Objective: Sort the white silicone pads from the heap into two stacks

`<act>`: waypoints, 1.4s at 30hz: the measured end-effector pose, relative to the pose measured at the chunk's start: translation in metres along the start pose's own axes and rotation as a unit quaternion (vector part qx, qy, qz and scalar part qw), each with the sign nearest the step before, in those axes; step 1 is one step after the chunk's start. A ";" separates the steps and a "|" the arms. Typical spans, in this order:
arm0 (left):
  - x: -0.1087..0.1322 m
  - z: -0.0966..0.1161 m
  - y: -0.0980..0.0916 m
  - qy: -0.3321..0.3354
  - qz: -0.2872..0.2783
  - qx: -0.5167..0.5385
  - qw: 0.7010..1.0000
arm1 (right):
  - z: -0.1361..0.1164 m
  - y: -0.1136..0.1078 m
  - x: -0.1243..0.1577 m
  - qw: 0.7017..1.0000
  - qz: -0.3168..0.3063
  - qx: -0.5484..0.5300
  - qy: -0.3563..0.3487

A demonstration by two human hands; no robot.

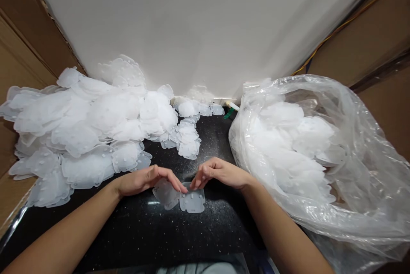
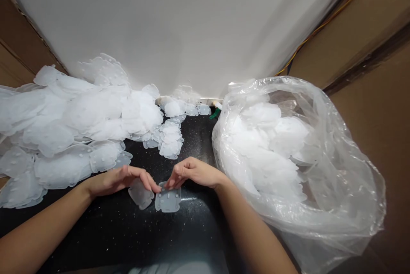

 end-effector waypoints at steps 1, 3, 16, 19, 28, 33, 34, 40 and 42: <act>0.001 0.002 0.001 0.001 -0.027 -0.037 0.999 | 0.000 -0.001 -0.001 0.999 0.027 0.020 -0.015; 0.003 0.007 0.002 0.004 -0.073 -0.091 0.993 | 0.001 -0.005 -0.005 0.986 0.134 0.078 -0.052; 0.005 0.013 0.017 0.034 -0.014 -0.214 0.976 | 0.018 -0.010 -0.030 0.788 0.313 0.512 -0.139; 0.006 0.015 0.020 0.009 -0.110 -0.225 0.968 | 0.015 -0.009 -0.033 0.756 0.298 0.569 -0.126; -0.012 -0.012 -0.009 0.031 0.294 0.016 0.955 | 0.011 -0.010 -0.030 0.784 0.293 0.532 -0.127; -0.015 -0.017 -0.004 0.039 0.322 0.114 0.939 | 0.011 0.000 -0.031 0.888 0.359 0.249 -0.142; -0.016 -0.018 -0.003 0.032 0.316 0.120 0.941 | 0.013 0.004 -0.033 0.916 0.323 0.191 -0.145; -0.018 -0.029 -0.003 -0.022 0.317 0.124 0.940 | 0.021 0.002 -0.039 0.865 0.326 0.342 -0.167; -0.018 -0.028 -0.004 -0.029 0.329 0.150 0.932 | 0.024 -0.004 -0.041 0.810 0.338 0.447 -0.171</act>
Point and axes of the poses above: each hand's wrist, its own x-axis away from the middle knuckle, its own y-axis out of the palm, z = x × y, the point moved 2 cm from there along -x, towards the middle knuckle, and after that the axes turned 1 degree about z, right-handed, at the moved point
